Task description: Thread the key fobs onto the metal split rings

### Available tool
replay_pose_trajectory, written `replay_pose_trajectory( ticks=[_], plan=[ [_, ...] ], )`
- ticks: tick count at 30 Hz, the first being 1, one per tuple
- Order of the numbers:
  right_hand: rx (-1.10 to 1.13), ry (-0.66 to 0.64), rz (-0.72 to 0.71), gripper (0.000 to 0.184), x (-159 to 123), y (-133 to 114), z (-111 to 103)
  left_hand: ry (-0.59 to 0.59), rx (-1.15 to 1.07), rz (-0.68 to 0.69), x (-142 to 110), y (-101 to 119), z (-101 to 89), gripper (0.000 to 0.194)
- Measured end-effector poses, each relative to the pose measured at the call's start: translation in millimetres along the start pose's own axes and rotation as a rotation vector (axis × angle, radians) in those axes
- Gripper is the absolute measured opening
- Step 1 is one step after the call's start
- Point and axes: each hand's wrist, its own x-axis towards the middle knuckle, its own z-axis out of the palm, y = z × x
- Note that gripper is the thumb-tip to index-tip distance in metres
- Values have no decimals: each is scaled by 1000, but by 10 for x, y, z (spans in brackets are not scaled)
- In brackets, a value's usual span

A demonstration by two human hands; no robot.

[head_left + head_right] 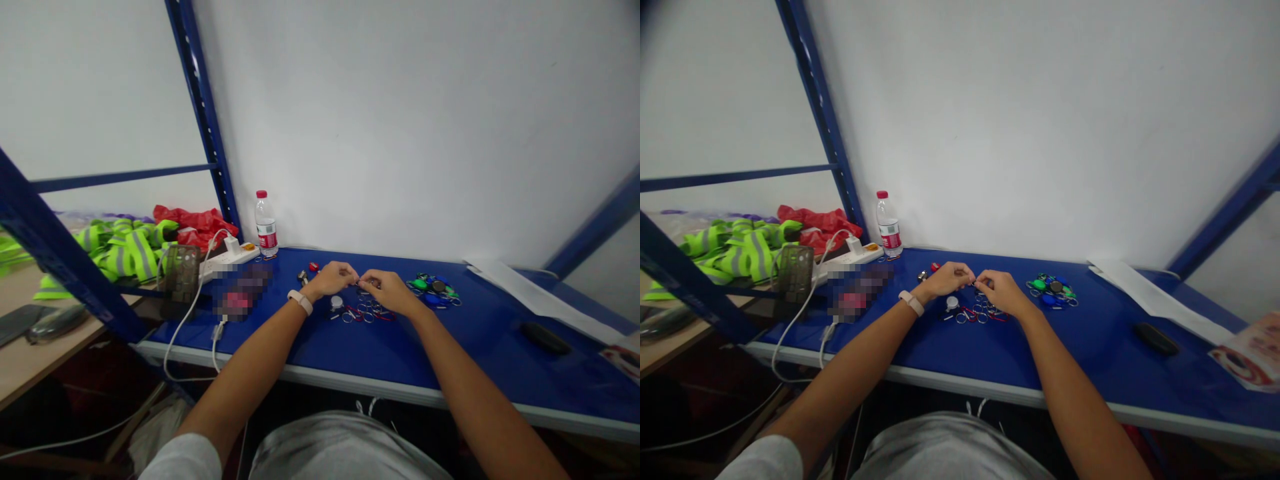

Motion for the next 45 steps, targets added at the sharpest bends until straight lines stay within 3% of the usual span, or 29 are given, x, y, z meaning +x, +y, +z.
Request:
replay_pose_trajectory(
  ticks=[4, 9, 12, 15, 20, 23, 25, 29, 32, 38, 45],
  plan=[
    [8, 21, 8, 23, 5, 5, 10, -9, 53, 23, 26, -44, 21, 13],
    [-72, 32, 25, 25, 15, 48, 5, 188, 454, 106, 10, -89, 57, 35],
    [-102, 23, 34, 24, 13, 56, 3, 134, 663, 145, -21, -102, 68, 44],
    [-111, 18, 40, 23, 10, 50, 5, 45, 770, 145, -34, -117, 57, 38],
    [-99, 13, 36, 22, 7, 38, 3, 85, 810, 134, -26, -173, 18, 29],
    [-91, 6, 36, 23, 5, 28, -2, 106, 815, 149, -31, -197, 15, 42],
    [-94, 0, 35, 23, 3, 18, -5, 69, 828, 163, -33, -198, 17, 48],
    [-86, -3, 39, 23, 3, 4, -6, -4, 843, 200, -26, -177, 6, 35],
    [-81, -6, 36, 23, 2, 19, 5, 2, 843, 206, -24, -164, -2, 38],
    [-84, -1, 31, 21, 6, 63, 27, 120, 884, 73, -18, -169, 43, 47],
    [-77, -7, 32, 21, 11, 36, 21, 87, 868, 32, -9, -182, 32, 37]
  ],
)
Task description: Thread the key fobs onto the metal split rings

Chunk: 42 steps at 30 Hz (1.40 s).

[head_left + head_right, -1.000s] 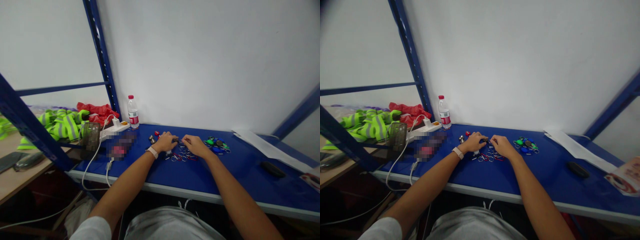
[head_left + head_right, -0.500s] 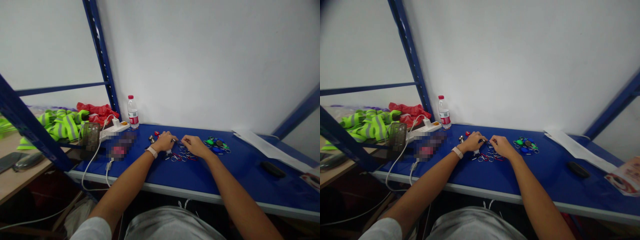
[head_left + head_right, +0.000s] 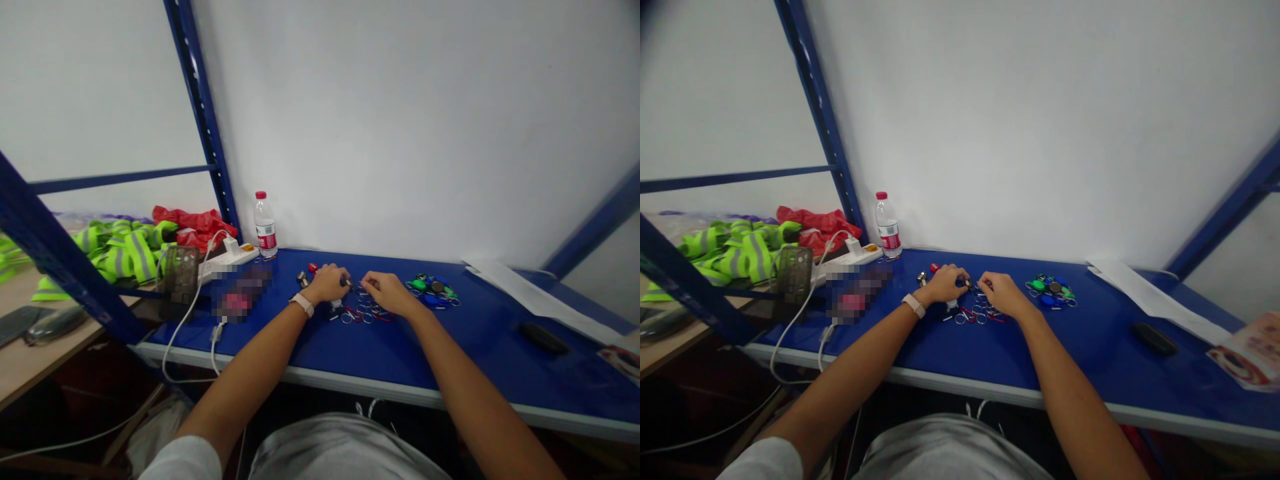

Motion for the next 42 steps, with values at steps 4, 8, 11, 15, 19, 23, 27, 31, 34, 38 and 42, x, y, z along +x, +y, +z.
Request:
replay_pose_trajectory(
  ticks=[4, 8, 11, 15, 19, 23, 27, 31, 34, 38, 42],
  plan=[
    [6, -7, 6, 22, -5, -4, -5, 28, -12, -23, -4, 12, -1, 49],
    [14, -6, 4, 21, -10, 4, -2, 24, -42, -41, 13, 37, -19, 47],
    [14, -2, 3, 21, -11, 5, 5, 11, -106, -13, 27, 41, -28, 42],
    [6, -5, 4, 21, -8, 1, 8, 14, -207, 41, 28, 34, -17, 42],
    [-3, -5, -9, 21, -1, 5, 7, 33, -201, 120, 19, 50, -27, 38],
    [4, -1, -6, 21, 5, 18, 18, 32, -198, 121, 8, 90, -80, 39],
    [19, 19, -8, 21, 6, 13, 19, -9, -335, 59, 15, 97, -100, 40],
    [27, 39, -17, 22, -1, -14, -4, -100, -513, 30, 46, 51, -58, 46],
    [33, 33, -29, 23, -8, -34, -18, -148, -638, 14, 57, 30, -36, 50],
    [50, 27, -45, 24, -16, -54, -15, -177, -739, 18, 44, 58, -52, 52],
    [57, 18, -56, 24, -16, -52, -3, -231, -825, 41, 33, 85, -59, 51]
  ],
)
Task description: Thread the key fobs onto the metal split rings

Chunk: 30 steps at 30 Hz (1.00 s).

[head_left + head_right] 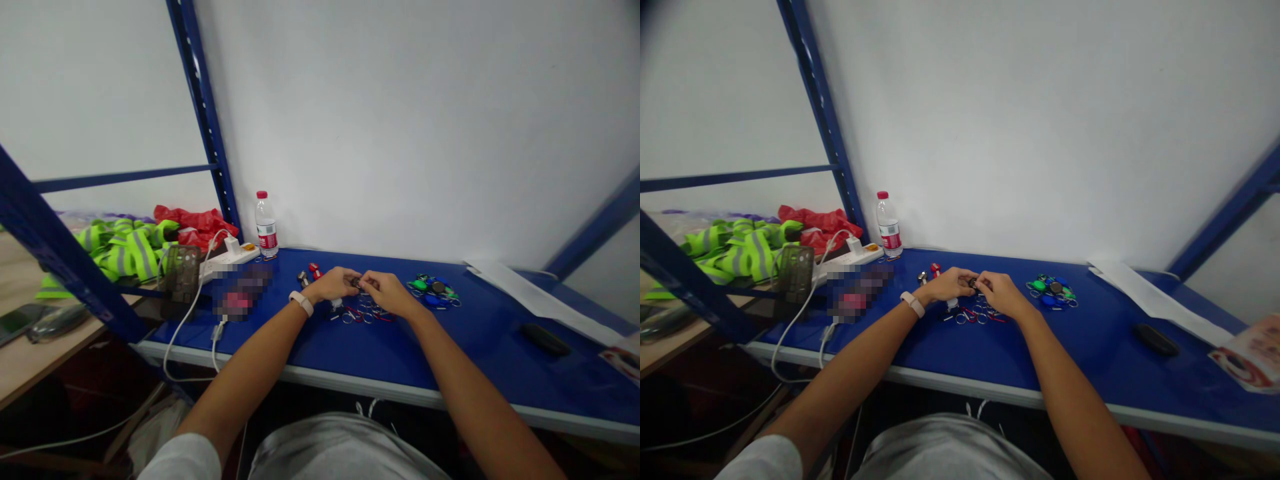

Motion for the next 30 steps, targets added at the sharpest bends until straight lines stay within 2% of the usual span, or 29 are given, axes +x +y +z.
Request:
replay_pose_trajectory(
  ticks=[7, 15, 22, 30],
  plan=[
    [-62, 8, 18, 23, 3, 38, 7, -18, -84, 69, 9, -14, 8, 45],
    [-62, 38, -59, 18, 13, -28, 1, -21, -164, 42, 1, 55, 42, 38],
    [-56, 119, -15, 16, 29, 24, -53, -90, -283, -20, -35, 134, 47, 40],
    [-40, 91, 44, 19, 10, 39, -56, -104, -166, -30, -44, 108, 28, 40]
  ],
)
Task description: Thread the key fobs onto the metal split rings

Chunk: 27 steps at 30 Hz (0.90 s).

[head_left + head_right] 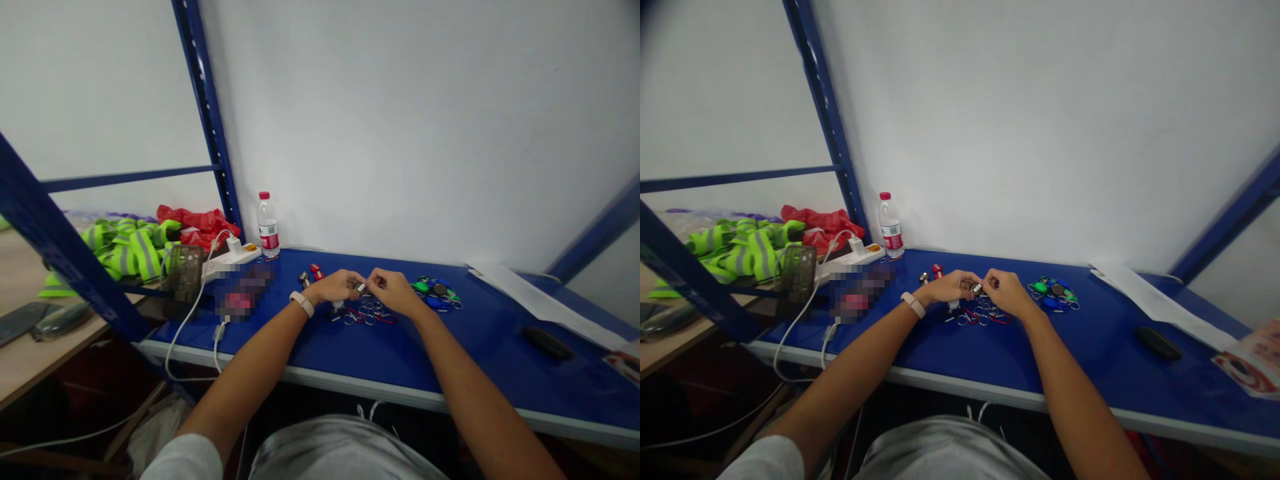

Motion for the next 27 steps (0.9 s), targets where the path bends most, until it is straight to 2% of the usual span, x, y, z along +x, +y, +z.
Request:
replay_pose_trajectory(
  ticks=[6, 12, 20, 27],
  plan=[
    [3, -3, 19, 22, -7, -1, -3, -14, 29, 16, -3, -5, -9, 40],
    [40, -5, 5, 24, -8, -6, 7, 20, 24, 18, 36, -64, -16, 25],
    [37, -20, 3, 27, -7, 16, 39, 115, 193, 42, 55, -150, -57, 37],
    [31, -23, -9, 26, -11, 2, 36, 244, 452, 38, 30, -99, -69, 26]
  ],
)
